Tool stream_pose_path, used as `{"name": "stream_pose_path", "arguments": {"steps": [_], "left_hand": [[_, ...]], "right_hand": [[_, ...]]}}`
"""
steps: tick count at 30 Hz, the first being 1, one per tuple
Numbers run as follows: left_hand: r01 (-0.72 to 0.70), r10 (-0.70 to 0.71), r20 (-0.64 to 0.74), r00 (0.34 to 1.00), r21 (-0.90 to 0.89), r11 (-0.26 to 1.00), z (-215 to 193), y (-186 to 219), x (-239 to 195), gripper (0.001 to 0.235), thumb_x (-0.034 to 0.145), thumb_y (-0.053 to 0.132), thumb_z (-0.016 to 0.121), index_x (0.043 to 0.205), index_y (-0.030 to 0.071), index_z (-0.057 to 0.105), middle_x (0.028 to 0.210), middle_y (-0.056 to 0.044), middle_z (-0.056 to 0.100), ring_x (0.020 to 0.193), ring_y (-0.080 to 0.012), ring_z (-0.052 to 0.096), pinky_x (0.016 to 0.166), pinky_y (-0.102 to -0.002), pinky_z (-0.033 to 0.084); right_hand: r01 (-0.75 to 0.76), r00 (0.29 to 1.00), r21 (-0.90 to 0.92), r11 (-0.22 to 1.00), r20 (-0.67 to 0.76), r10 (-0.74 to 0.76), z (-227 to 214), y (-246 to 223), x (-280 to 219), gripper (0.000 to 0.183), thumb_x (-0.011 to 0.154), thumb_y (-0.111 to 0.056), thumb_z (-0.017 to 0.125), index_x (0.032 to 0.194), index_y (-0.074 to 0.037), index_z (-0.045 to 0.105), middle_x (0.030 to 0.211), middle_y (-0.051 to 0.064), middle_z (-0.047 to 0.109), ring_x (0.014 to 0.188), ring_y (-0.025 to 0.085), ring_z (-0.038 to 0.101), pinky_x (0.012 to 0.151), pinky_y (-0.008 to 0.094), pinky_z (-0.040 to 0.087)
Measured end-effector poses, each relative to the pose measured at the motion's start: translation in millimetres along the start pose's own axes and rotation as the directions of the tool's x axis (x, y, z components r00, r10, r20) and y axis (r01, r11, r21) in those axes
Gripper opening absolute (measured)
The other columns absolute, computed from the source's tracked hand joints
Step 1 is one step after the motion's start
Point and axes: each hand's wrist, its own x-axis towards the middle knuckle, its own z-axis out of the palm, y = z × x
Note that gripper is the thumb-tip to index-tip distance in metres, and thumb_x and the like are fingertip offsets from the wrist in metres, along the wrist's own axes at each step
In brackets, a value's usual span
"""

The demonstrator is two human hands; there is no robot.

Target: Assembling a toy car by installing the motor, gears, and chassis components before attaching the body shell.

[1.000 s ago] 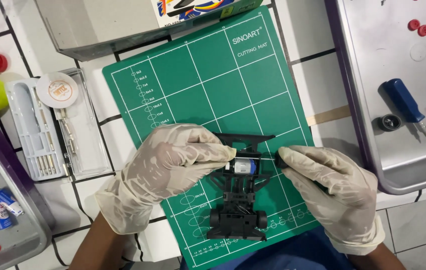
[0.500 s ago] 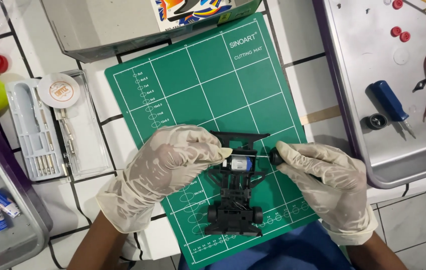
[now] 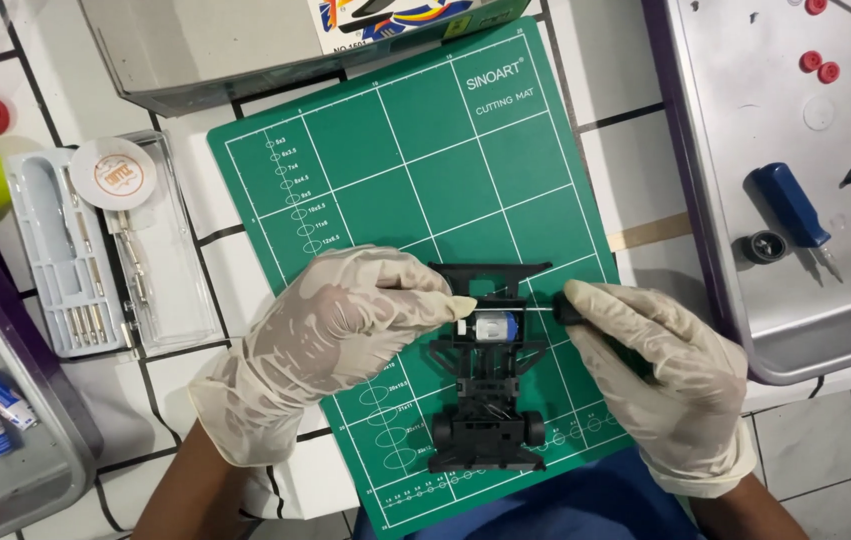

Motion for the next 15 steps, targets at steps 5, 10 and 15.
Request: {"name": "stream_pose_path", "arguments": {"steps": [5,10,15], "left_hand": [[0.110,-0.108,0.024,0.994,-0.064,0.992,-7,11,7,0.023,0.091,0.019,0.082,0.113,0.025,0.079,0.098,0.006,0.075,0.082,-0.0093,0.070,0.071,-0.022,0.060],[0.062,-0.085,-0.073,0.994,-0.267,0.962,-7,21,14,0.019,0.081,0.001,0.086,0.098,0.004,0.078,0.101,-0.012,0.078,0.090,-0.0215,0.081,0.081,-0.027,0.070],[0.193,-0.195,-0.011,0.981,-0.112,0.975,-12,29,21,0.019,0.084,0.014,0.084,0.103,0.012,0.081,0.103,-0.002,0.081,0.091,-0.0139,0.078,0.085,-0.026,0.066]], "right_hand": [[0.013,0.999,0.097,0.995,0.043,-0.017,-1,4,3,0.034,0.081,0.006,0.083,0.112,0.003,0.071,0.115,0.019,0.074,0.102,0.024,0.076,0.098,0.028,0.065],[-0.027,0.999,0.036,0.999,0.035,0.025,-3,-2,6,0.034,0.080,0.002,0.086,0.112,0.000,0.074,0.116,0.016,0.075,0.103,0.021,0.076,0.100,0.027,0.064],[-0.125,0.991,0.185,0.975,0.067,0.114,-5,-2,10,0.037,0.075,0.007,0.085,0.110,0.002,0.073,0.119,0.018,0.073,0.106,0.023,0.076,0.104,0.028,0.064]]}}
